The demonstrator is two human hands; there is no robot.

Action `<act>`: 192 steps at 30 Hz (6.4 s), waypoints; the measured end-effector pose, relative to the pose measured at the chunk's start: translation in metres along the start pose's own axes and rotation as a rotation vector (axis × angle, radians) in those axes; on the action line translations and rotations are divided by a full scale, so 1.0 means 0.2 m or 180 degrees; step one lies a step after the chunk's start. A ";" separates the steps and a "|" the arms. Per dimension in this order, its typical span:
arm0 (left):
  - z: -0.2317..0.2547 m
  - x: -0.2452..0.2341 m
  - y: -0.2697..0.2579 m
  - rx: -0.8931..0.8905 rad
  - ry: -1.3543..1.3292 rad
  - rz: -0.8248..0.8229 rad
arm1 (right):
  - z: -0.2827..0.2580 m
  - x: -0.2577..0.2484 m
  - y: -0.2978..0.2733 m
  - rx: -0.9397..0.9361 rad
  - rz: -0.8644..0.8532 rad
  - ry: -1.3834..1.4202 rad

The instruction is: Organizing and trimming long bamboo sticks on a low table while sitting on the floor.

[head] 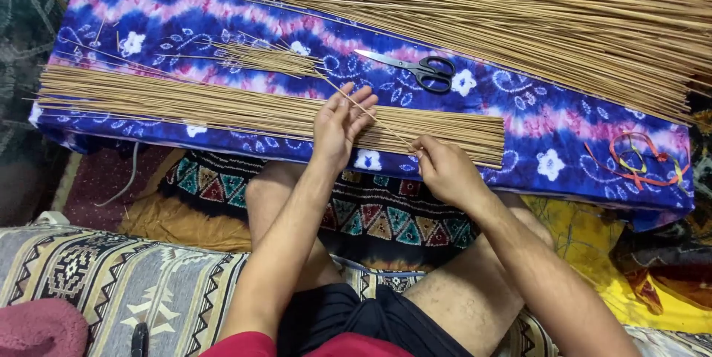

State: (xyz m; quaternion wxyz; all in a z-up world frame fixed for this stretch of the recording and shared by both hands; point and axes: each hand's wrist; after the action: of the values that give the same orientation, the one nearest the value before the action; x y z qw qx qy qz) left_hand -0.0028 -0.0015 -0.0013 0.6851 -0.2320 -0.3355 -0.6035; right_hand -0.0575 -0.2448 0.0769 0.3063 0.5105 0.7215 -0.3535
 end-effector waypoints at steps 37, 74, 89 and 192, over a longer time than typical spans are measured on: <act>0.06 -0.07 0.06 0.0200 0.0556 0.0286 | -0.15 -0.18 -0.11 0.0089 -0.0814 0.0301; 0.10 -0.11 -0.04 0.0345 0.0981 0.0570 | 0.34 -0.18 0.85 -0.0523 0.1050 -0.1616; 0.11 -0.16 0.03 0.0488 0.1012 0.0603 | 0.03 -0.32 0.87 0.0601 -0.0015 -0.1781; 0.20 0.26 -0.31 0.2418 0.5654 -0.2312 | -0.16 0.00 -0.03 -0.0611 -0.0020 -0.0484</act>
State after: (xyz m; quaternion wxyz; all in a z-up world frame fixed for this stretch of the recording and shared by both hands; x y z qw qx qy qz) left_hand -0.0679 -0.0175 0.0576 0.4904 0.6446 0.0732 -0.5820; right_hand -0.0650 -0.2190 0.0965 0.4064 0.4483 0.7284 -0.3215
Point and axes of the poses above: each hand's wrist, its own y-axis towards the middle knuckle, its own x-axis out of the palm, z = x × y, and after that the axes turned 8 degrees about x, right-handed
